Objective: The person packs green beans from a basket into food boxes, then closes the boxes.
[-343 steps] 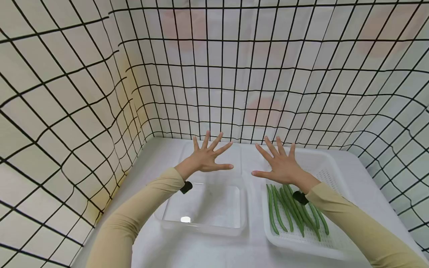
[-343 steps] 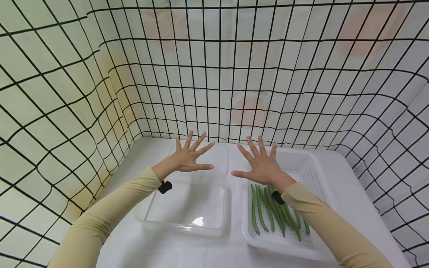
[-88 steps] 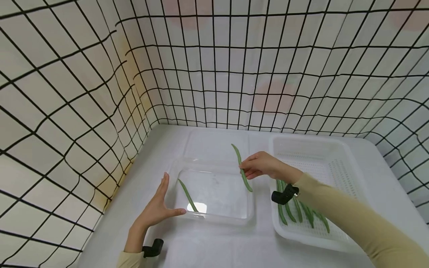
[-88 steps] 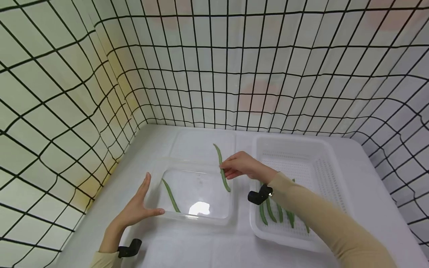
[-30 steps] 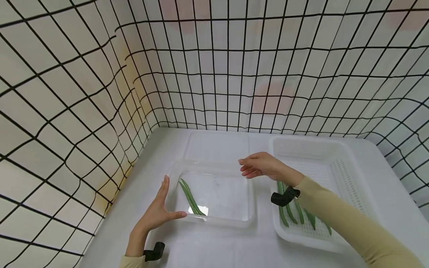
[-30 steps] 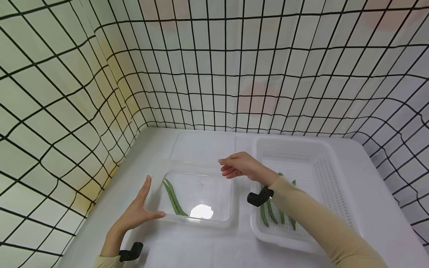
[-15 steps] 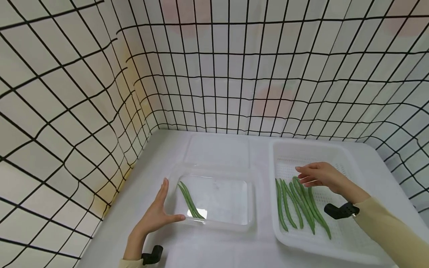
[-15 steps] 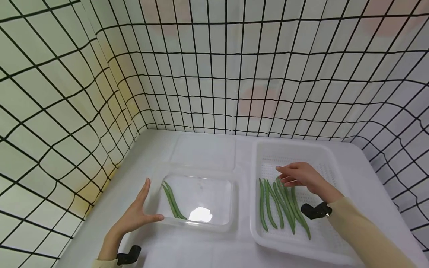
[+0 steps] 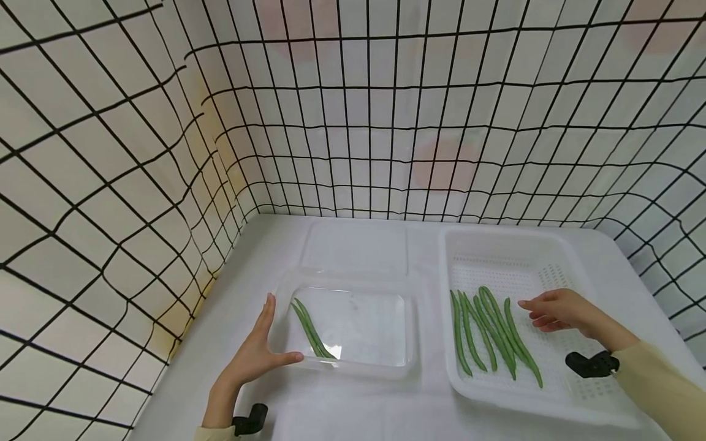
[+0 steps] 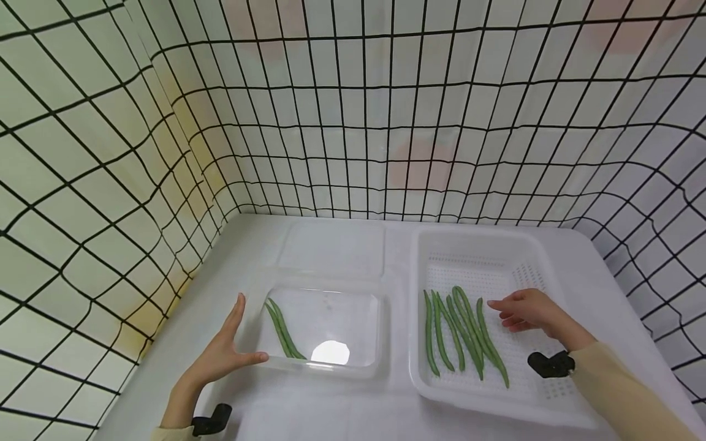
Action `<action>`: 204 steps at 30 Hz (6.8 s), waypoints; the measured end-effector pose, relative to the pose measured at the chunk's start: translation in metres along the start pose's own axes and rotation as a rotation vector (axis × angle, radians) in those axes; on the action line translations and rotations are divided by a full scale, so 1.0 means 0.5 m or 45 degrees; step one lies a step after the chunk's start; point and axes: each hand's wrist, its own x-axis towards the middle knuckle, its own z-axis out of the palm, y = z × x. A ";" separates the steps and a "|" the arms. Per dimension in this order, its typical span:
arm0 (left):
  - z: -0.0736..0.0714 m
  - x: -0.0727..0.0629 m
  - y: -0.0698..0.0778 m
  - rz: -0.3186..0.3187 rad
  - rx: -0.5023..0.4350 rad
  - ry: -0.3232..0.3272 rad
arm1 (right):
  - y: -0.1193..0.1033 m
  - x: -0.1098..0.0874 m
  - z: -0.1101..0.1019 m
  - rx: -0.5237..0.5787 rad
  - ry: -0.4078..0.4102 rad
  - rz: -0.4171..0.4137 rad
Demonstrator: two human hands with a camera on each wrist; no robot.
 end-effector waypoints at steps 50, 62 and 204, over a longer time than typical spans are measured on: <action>-0.003 0.001 -0.005 0.008 -0.004 0.001 | -0.189 0.047 0.043 0.757 -0.279 -0.104; -0.004 -0.002 -0.007 -0.012 -0.014 0.008 | -0.331 0.079 0.162 0.760 -0.361 -0.191; -0.002 0.001 0.000 -0.002 -0.012 0.023 | -0.149 0.059 0.060 0.554 -0.212 -0.058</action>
